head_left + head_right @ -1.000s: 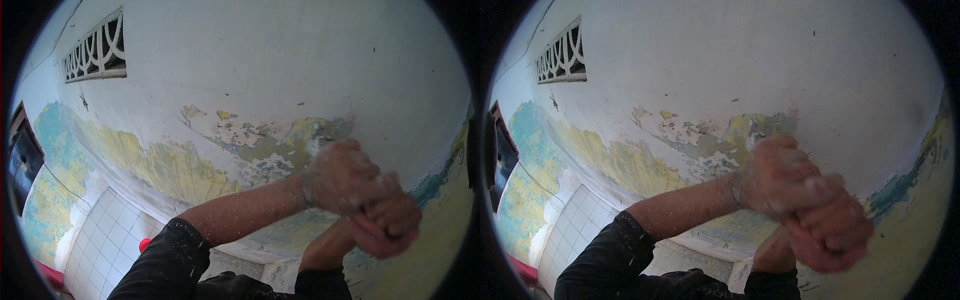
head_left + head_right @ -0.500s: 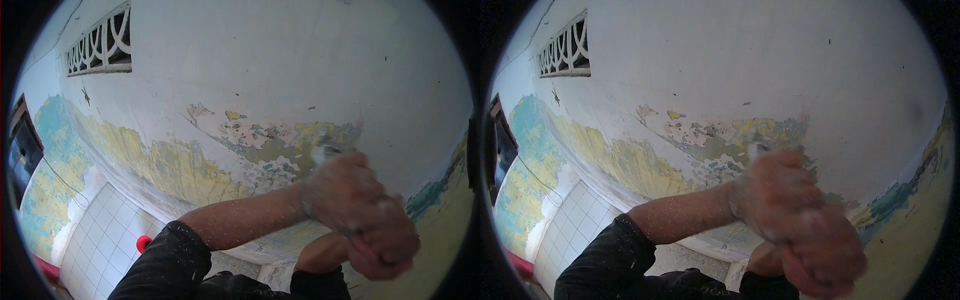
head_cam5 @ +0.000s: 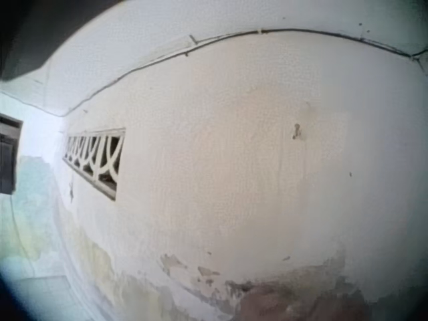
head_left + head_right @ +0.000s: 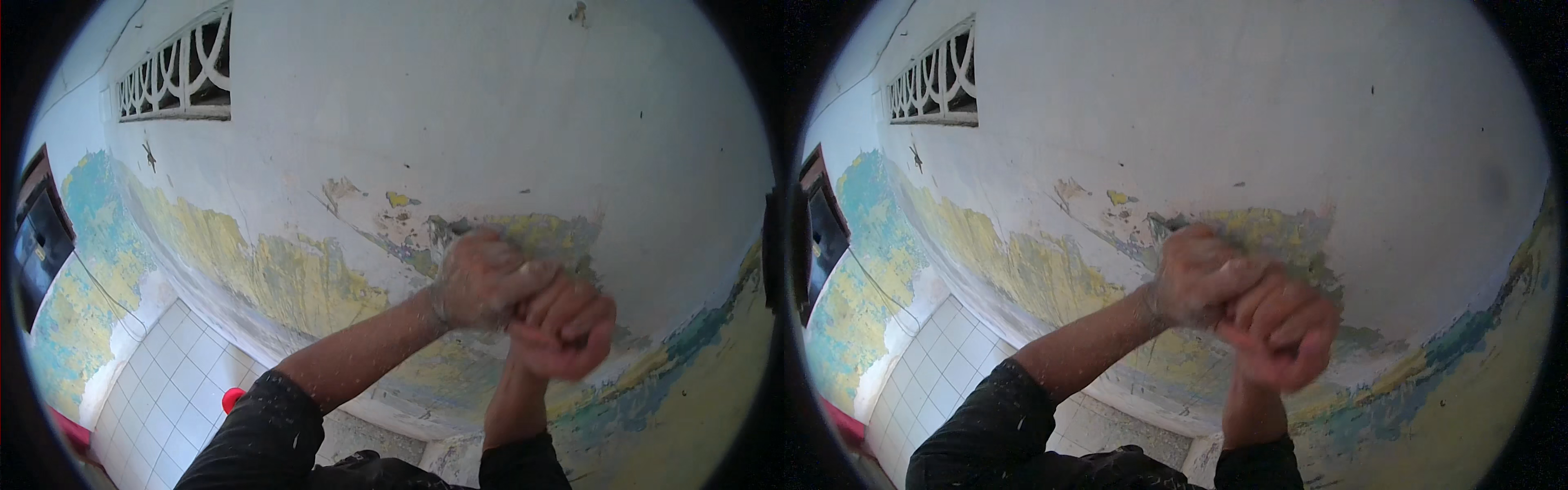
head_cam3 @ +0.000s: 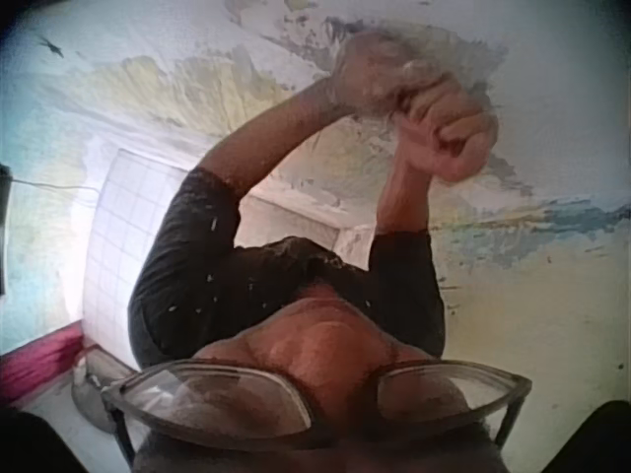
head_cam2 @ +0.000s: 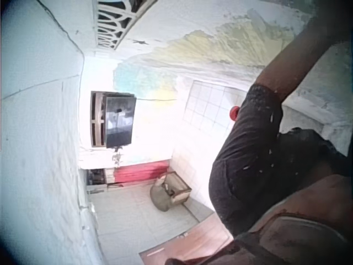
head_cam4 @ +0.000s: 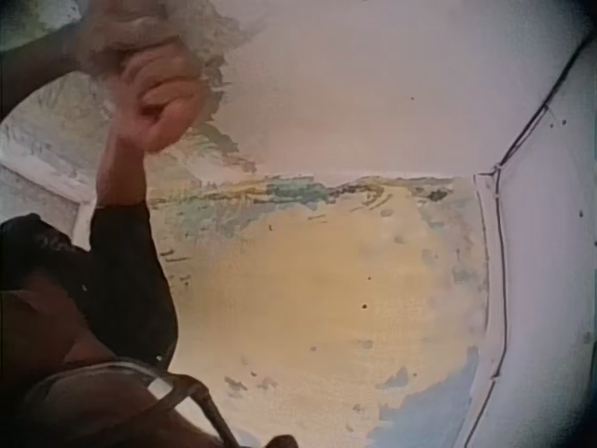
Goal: The person scrapes old layers of paint from a wall using a hand scraper tool.
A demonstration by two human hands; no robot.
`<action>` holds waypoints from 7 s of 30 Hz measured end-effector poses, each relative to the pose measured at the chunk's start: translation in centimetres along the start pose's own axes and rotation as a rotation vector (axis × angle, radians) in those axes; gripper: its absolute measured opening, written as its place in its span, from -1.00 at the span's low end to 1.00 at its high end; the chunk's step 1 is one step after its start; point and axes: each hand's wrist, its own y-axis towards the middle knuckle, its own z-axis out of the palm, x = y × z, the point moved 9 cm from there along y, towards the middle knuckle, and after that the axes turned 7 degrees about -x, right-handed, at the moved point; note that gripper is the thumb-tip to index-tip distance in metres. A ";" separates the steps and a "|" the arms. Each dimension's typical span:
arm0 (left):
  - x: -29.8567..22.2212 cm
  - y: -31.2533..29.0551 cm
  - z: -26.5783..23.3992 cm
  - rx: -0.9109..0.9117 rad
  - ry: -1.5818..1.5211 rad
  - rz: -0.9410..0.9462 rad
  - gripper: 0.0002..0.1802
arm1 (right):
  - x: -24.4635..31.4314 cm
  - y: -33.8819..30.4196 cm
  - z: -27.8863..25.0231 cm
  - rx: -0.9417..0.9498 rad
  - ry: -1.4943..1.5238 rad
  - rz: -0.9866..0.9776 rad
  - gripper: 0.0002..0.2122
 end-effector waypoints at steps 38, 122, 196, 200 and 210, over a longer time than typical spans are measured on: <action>-1.2 3.5 -2.3 -0.056 -0.014 0.005 -0.59 | 4.8 -0.7 4.0 0.097 0.059 -0.390 -0.66; 4.6 -3.3 -7.3 -0.069 0.233 -0.159 -0.41 | -6.6 -2.2 6.7 0.211 0.066 0.174 -0.68; -0.7 -2.4 -3.2 -0.135 0.011 -0.165 -0.63 | 0.6 -3.0 4.6 0.195 -0.049 -0.054 -0.56; -3.4 1.6 -2.6 -0.190 -0.072 0.029 -0.58 | 1.2 -2.9 4.1 0.164 -0.003 -0.076 -0.60; -3.1 2.5 -2.5 -0.138 -0.061 -0.086 -0.53 | 2.9 -1.5 4.4 0.079 -0.037 -0.184 -0.66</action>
